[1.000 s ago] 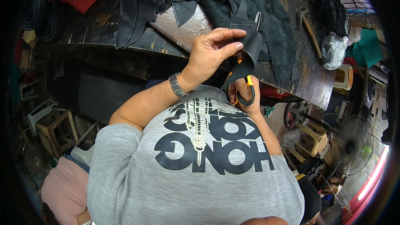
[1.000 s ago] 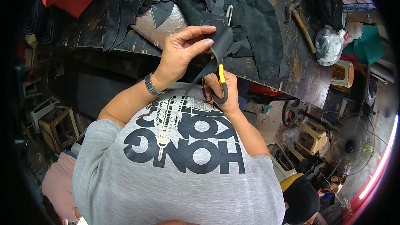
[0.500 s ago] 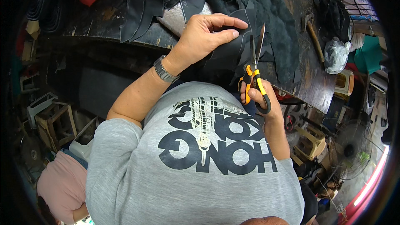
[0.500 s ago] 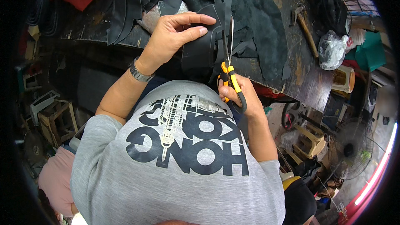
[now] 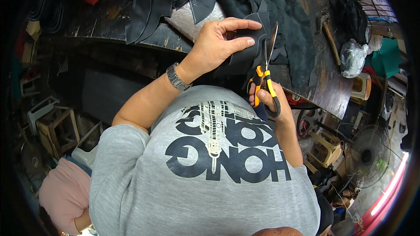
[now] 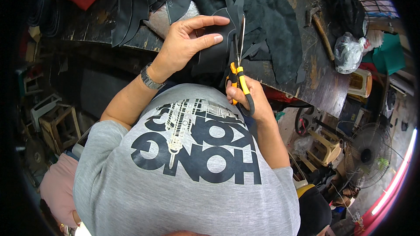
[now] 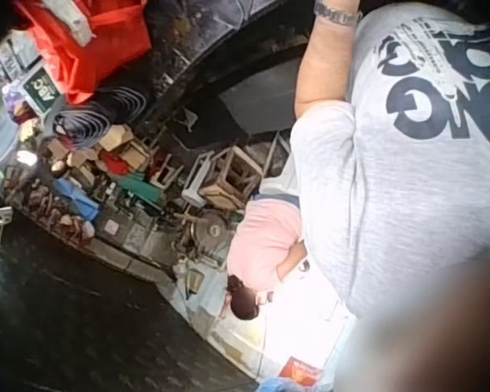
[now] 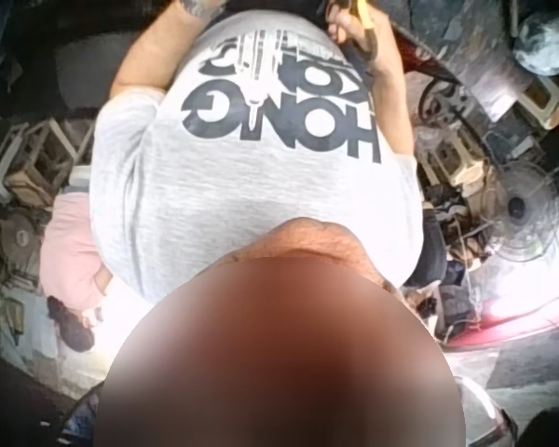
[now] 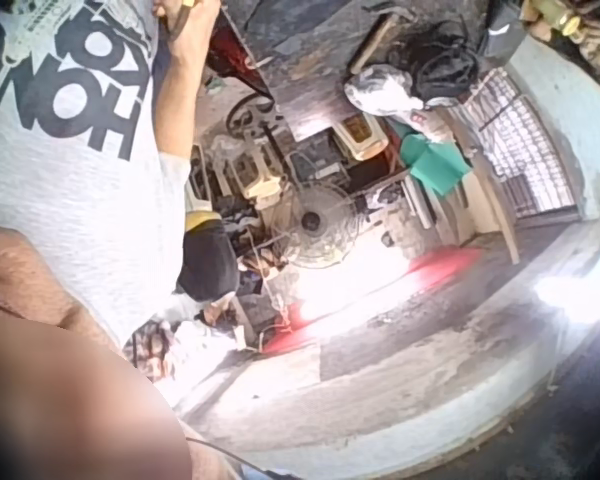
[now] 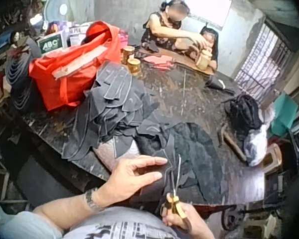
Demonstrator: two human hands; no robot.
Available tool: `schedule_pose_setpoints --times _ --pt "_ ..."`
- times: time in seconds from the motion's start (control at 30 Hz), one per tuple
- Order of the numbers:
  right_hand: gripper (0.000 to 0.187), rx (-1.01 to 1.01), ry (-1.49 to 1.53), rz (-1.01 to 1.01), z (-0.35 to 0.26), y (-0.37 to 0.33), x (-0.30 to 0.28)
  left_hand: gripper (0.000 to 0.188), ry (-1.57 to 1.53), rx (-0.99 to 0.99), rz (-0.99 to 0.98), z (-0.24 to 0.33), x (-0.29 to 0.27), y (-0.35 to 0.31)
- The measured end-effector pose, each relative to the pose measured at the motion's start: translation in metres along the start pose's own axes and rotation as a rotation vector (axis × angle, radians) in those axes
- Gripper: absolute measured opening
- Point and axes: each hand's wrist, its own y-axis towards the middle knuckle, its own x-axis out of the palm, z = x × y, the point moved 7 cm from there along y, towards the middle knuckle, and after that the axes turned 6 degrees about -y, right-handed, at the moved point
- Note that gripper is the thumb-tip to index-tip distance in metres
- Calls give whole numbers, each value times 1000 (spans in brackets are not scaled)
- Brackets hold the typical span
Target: The person uses shears to cut multiple pieces of black leather on a workbench. They repeatedly pick up leather pieces, cut along marked lines, and set the cut pieces aside. The hands and shears remain in view throughout the task.
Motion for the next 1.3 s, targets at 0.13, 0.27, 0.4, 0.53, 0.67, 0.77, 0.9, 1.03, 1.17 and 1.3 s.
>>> schedule_pose_setpoints --times 0.13,0.27,0.4,0.53,0.67,0.77,0.9,1.03,1.17,1.3 --pt "47 15 30 18 -1 1 9 24 -162 -147 -31 -11 11 -5" --pt "51 0 105 45 -2 3 13 21 -149 -212 -17 -16 14 -10" --pt "53 -48 195 47 0 6 18 23 -224 -311 -22 -22 17 -14" --pt "55 -58 210 74 3 8 17 24 -338 -304 2 -21 23 -18" --pt "61 -68 198 81 2 8 21 24 -312 -274 22 -18 25 -19" --pt "65 -108 180 106 -3 8 23 24 -308 -264 46 -19 25 -20" --pt "66 -73 105 127 -3 6 20 23 -272 -246 58 -21 26 -21" --pt "65 -78 170 147 2 7 20 23 -230 -215 63 -21 25 -21" --pt "63 -107 159 112 1 9 22 25 -194 -174 72 -18 22 -19" --pt "60 -101 122 90 0 8 23 24 -84 -113 89 -13 18 -16"
